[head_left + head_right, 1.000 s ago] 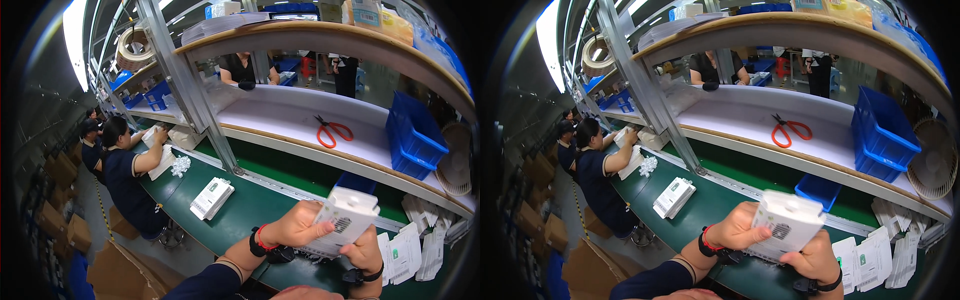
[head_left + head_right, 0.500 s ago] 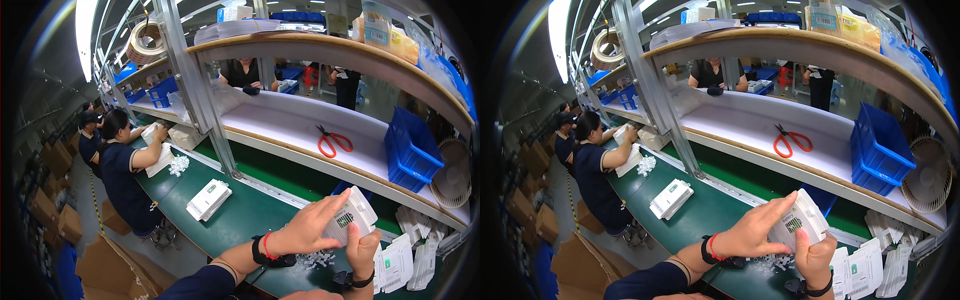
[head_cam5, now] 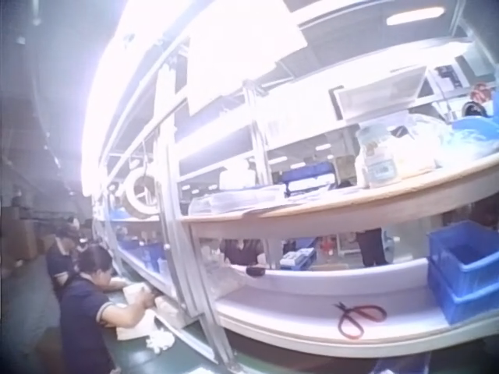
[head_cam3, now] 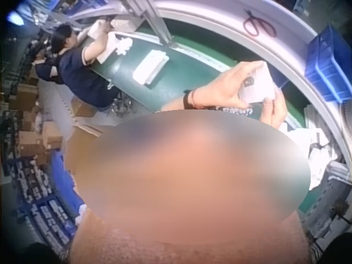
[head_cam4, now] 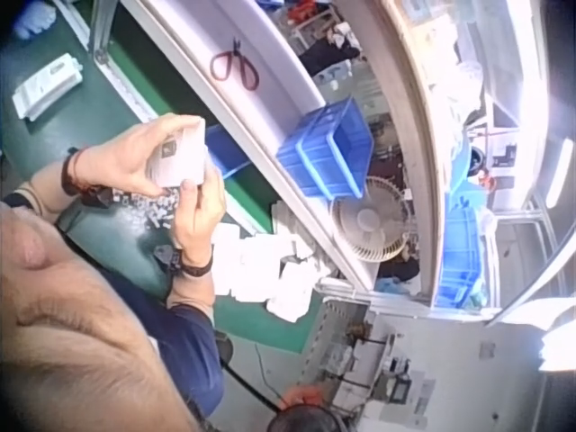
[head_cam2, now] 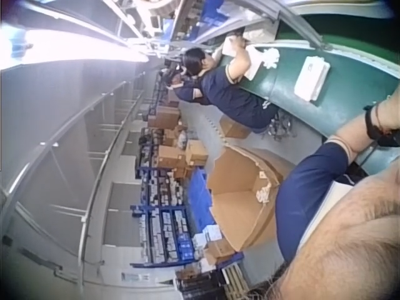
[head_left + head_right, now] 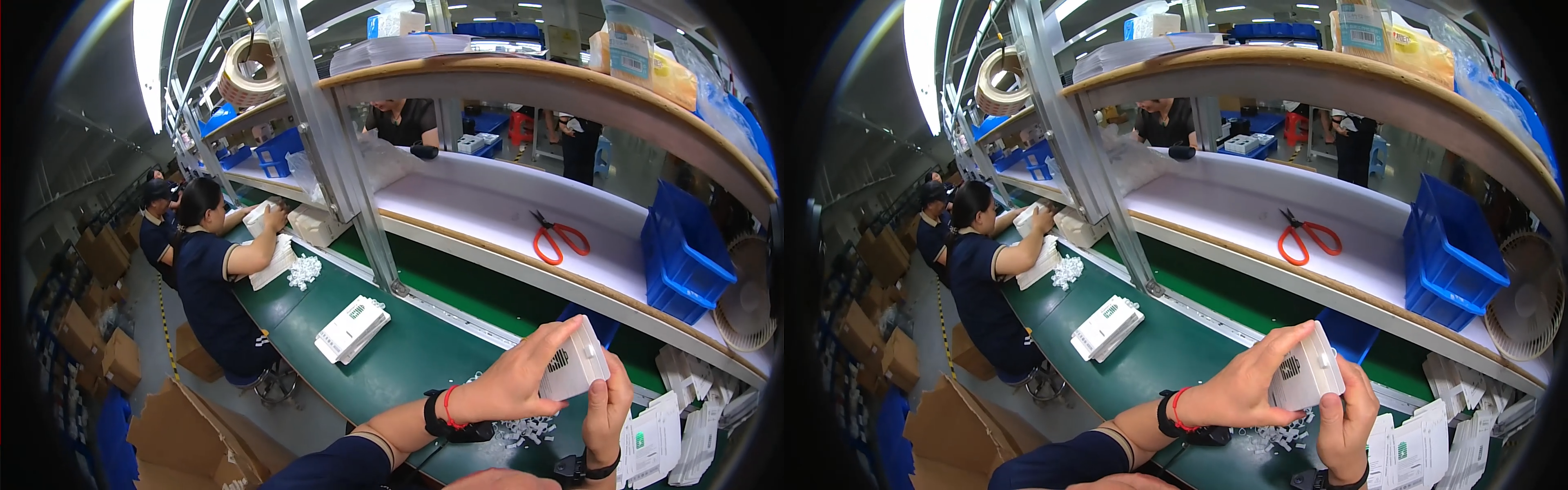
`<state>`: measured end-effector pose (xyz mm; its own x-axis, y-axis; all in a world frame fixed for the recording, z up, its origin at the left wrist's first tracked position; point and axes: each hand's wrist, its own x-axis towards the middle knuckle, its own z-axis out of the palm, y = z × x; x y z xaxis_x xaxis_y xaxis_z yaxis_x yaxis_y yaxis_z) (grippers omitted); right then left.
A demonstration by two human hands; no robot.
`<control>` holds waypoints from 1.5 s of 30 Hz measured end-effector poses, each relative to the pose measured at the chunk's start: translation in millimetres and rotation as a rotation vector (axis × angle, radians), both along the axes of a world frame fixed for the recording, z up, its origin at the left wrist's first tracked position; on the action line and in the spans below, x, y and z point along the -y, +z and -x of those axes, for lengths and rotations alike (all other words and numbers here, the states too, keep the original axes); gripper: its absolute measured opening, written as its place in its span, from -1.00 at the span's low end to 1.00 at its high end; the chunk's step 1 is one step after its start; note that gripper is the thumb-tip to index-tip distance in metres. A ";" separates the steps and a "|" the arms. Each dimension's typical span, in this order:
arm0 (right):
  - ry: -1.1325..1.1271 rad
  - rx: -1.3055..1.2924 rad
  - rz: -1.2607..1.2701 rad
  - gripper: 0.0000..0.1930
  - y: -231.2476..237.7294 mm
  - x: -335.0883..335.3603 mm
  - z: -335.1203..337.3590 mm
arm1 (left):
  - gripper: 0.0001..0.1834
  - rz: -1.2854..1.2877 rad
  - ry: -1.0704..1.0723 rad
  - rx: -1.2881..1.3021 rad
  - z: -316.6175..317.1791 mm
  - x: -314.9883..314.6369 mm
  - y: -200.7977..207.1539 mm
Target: The recorder is placing small plastic components into white cardboard boxes at a factory assembly line.
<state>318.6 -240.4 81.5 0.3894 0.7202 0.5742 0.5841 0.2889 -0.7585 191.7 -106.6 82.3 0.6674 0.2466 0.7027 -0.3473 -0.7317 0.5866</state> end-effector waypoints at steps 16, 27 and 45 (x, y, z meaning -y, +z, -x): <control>0.074 -0.059 -0.053 -0.50 -6.7 -3.5 15.8 | 0.02 -0.212 0.111 -0.017 5.2 -10.9 2.1; 0.103 0.099 -0.059 -0.64 -8.2 -4.0 -9.4 | -0.02 -0.366 0.217 -0.104 3.7 -6.3 3.0; -0.053 -0.408 -0.081 -0.89 4.9 8.6 -9.3 | 0.11 -0.421 0.394 -0.096 0.4 -0.7 2.7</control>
